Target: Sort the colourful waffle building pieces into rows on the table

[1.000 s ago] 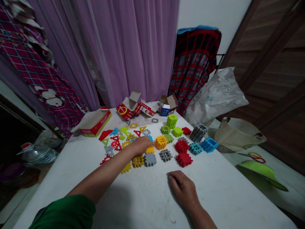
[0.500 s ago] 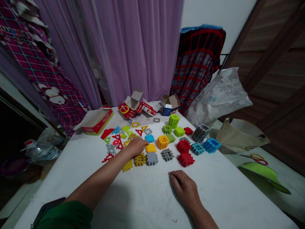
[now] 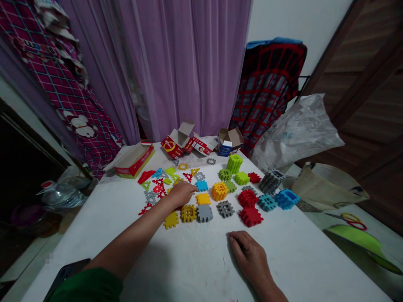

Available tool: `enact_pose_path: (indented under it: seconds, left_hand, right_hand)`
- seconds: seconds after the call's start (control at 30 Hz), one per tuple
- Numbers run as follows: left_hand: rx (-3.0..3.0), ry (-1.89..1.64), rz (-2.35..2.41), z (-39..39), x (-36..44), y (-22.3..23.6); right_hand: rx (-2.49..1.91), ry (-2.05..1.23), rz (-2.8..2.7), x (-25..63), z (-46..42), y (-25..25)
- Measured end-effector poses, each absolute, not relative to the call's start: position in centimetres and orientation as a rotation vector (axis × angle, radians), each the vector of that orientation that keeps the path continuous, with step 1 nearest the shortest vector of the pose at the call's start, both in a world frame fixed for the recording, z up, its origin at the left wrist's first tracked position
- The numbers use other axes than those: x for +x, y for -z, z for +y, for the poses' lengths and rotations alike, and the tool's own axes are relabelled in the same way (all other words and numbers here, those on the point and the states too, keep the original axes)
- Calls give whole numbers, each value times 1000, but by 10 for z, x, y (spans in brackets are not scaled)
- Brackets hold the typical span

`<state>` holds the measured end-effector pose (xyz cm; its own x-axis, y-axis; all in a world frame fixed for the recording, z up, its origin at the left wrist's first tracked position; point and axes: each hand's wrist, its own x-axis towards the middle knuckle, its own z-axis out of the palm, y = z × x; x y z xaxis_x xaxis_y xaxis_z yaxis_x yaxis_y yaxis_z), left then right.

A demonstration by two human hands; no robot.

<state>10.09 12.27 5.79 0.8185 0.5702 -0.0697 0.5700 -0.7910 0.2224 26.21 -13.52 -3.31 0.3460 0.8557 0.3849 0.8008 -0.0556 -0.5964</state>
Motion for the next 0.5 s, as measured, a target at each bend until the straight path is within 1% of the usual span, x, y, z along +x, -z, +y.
enact_pose_path:
  seconds: [0.17,0.33,0.5]
  left_hand:
    - [2651,-83,1192,152,70,-66]
    - [2599,28,1583,198,35,-72]
    - [2634,122,1671,235,33,-75]
  right_hand:
    - [-1894,-117,-1491,266,-132,36]
    - [-1858,-145,-1433,261,-123,34]
    - [-1787,-212,-1406,261,-119,36]
